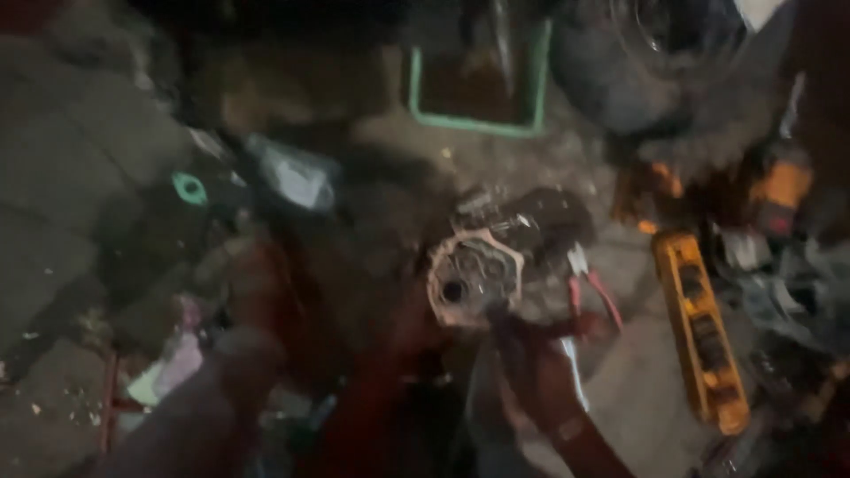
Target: Cleaning and scraping residue from a motorcycle engine component on a workshop floor.
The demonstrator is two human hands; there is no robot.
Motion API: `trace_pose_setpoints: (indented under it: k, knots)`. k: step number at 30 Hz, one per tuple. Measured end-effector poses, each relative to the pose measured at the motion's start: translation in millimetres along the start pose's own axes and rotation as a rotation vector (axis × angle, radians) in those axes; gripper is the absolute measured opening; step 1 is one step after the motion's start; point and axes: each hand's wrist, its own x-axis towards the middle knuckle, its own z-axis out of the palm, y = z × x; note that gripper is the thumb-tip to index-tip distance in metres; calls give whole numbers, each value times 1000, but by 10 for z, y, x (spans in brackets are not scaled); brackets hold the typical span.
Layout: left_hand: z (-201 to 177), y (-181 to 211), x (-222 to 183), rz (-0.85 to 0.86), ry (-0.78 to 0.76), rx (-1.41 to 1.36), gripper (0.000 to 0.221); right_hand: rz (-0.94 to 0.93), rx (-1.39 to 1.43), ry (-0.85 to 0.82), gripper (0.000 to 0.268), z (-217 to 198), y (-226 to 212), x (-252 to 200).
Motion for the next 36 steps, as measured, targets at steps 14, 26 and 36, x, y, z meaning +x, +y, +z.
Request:
trace_pose_setpoints:
  k: [14, 26, 36]
  knots:
    - [-395, 96, 249, -217, -221, -155, 115, -30, 327, 50, 41, -35, -48, -38]
    - [-124, -82, 52, -183, -362, 96, 109, -40, 165, 126, 39, 217, 91, -299]
    - [-713, 180, 370, -461, -446, -73, 121, 37, 489, 77, 36, -98, -72, -157]
